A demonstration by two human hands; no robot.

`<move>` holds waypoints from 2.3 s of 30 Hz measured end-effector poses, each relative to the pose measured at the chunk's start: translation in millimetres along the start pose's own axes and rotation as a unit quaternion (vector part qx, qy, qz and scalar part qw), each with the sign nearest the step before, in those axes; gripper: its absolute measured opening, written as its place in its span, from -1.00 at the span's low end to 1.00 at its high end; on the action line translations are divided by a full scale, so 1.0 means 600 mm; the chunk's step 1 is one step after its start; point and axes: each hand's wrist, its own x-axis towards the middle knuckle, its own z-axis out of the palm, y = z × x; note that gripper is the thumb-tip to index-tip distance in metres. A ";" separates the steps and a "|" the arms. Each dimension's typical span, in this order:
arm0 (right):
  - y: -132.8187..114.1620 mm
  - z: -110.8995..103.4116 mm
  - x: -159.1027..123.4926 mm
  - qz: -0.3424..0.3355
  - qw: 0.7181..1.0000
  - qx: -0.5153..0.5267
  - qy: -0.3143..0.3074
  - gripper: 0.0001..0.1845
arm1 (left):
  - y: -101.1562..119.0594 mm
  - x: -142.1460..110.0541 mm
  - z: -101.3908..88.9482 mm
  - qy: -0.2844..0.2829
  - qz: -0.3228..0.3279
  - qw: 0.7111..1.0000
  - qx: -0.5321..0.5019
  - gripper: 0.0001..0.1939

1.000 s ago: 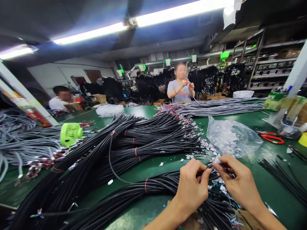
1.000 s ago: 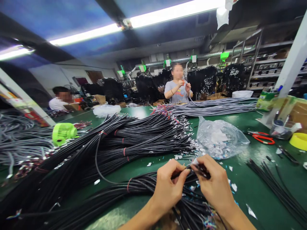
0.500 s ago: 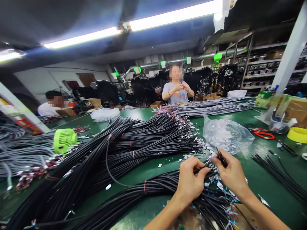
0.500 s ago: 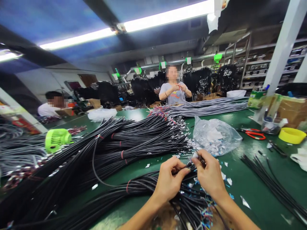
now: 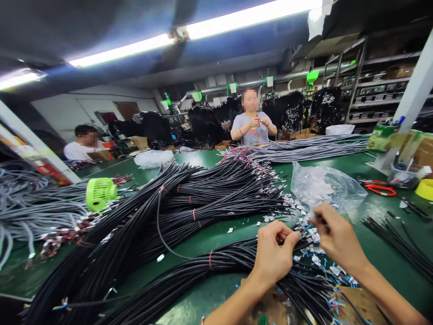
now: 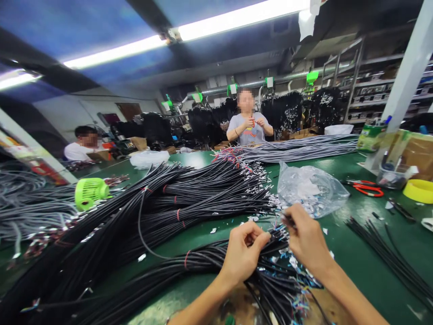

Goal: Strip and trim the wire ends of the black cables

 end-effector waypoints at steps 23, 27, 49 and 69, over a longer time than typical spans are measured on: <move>-0.026 0.013 -0.018 0.133 0.963 0.191 -0.140 -0.66 | 0.000 0.004 -0.007 -0.034 -0.017 0.996 -0.076 -0.79; 0.015 -0.021 -0.005 -0.030 0.991 -0.128 0.030 -0.86 | 0.001 0.005 -0.002 -0.017 -0.048 0.998 -0.044 -0.78; -0.034 -0.013 -0.017 -0.075 0.991 0.062 -0.089 -0.90 | -0.001 -0.006 0.002 0.042 0.087 0.994 0.052 -0.92; -0.030 -0.010 -0.007 0.029 0.984 0.136 -0.108 -0.84 | -0.013 -0.002 -0.004 -0.132 -0.017 0.982 -0.134 -0.57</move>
